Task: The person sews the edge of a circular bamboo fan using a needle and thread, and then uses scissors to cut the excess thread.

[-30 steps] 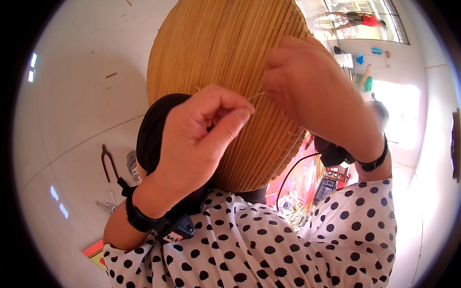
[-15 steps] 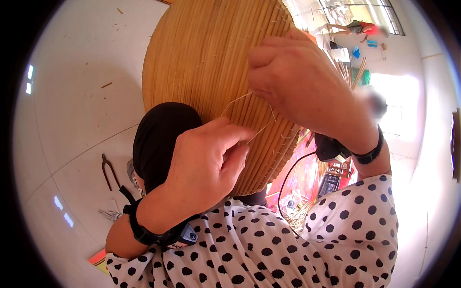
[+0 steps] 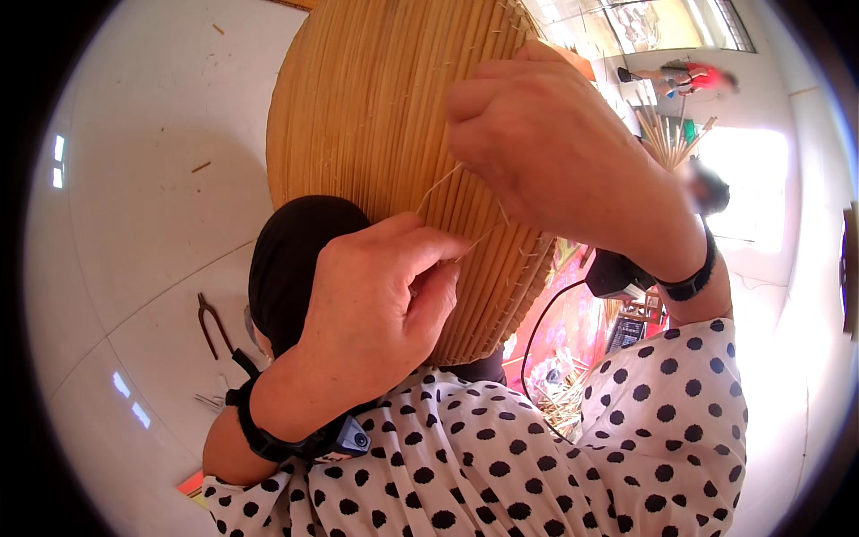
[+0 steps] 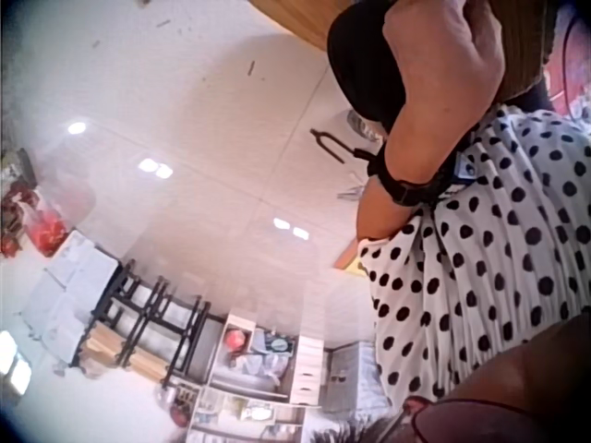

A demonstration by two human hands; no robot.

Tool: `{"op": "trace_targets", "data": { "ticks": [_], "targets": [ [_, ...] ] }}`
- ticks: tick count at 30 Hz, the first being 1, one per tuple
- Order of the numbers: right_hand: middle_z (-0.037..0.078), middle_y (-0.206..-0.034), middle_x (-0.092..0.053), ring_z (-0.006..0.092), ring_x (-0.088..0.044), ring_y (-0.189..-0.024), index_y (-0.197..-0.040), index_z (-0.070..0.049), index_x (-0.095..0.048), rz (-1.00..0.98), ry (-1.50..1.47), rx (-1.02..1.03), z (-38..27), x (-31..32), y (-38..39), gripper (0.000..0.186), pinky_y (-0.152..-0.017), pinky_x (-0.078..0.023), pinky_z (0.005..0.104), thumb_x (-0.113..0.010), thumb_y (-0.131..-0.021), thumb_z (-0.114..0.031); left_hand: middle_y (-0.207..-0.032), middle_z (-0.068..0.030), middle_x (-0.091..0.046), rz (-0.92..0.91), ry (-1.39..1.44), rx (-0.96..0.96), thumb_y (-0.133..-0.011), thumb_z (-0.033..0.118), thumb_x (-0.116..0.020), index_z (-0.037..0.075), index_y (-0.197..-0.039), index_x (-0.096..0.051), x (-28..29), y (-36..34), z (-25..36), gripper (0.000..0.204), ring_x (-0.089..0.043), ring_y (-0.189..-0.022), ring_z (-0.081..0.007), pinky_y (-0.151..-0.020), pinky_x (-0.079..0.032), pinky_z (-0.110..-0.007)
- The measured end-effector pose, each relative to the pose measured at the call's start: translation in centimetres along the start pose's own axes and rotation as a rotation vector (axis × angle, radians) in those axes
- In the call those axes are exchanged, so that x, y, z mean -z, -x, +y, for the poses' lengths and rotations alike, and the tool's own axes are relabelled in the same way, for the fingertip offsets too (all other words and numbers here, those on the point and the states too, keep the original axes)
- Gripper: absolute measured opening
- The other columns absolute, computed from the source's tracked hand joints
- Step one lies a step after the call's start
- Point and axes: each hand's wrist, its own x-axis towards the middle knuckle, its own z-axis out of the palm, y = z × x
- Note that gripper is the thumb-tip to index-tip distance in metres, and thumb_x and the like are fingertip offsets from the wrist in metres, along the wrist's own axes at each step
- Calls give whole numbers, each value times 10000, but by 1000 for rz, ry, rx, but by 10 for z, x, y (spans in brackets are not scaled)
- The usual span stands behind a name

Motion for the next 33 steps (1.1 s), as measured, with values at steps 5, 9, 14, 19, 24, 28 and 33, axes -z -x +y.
{"op": "trace_targets", "data": {
  "ticks": [5, 9, 14, 19, 24, 28, 33],
  "targets": [
    [81, -697, -498, 285, -555, -767, -583, -32, -516, -14, 1, -19, 0, 0, -2, 135, -693, -415, 406, -599, -678, -80, -701, -86, -567, -8, -9, 21, -798, -54, -615, -41, -954, -693, 2, -2, 2, 175, -532, -571, -147, -530, -400, -263],
    [87, -699, -499, 290, -555, -758, -585, -28, -518, -12, -23, -44, -1, -1, -1, 139, -699, -415, 409, -588, -698, -67, -696, -84, -567, -13, -16, 14, -798, -47, -615, -40, -947, -694, 2, -3, 2, 168, -532, -570, -147, -527, -399, -263],
    [97, -693, -495, 301, -551, -750, -584, -22, -520, -9, -25, -42, 0, -1, -2, 151, -707, -417, 420, -582, -714, -68, -688, -87, -570, -18, -43, 2, -794, -35, -614, -38, -939, -694, 4, -5, 2, 165, -534, -565, -153, -523, -400, -269],
    [107, -690, -494, 311, -549, -746, -580, -19, -519, -28, -3, -50, 0, -2, -1, 140, -713, -420, 429, -585, -694, -67, -684, -94, -576, -18, -45, -9, -788, -34, -613, -40, -915, -692, 4, -6, 1, 150, -537, -561, -162, -522, -403, -273],
    [106, -691, -500, 310, -553, -748, -580, -25, -524, -31, 13, -51, 1, -3, 0, 113, -705, -419, 420, -584, -668, -63, -684, -105, -589, -6, -126, -42, -779, -41, -611, -40, -890, -690, 5, -10, 5, 137, -544, -554, -178, -510, -402, -282],
    [102, -691, -507, 303, -558, -751, -585, -33, -537, -32, 15, -48, 1, -5, -1, 89, -699, -418, 411, -587, -652, -63, -665, -107, -588, -21, -222, -54, -774, -43, -612, -37, -861, -681, 7, -14, 15, 111, -547, -542, -193, -498, -400, -294],
    [96, -700, -528, 299, -565, -758, -597, -37, -563, -29, 11, -56, 3, -5, 2, 65, -700, -422, 412, -587, -655, -56, -628, -107, -581, -6, -286, -74, -771, -28, -625, -22, -818, -669, 2, -15, 21, 64, -539, -525, -224, -495, -396, -313]
  ]
}}
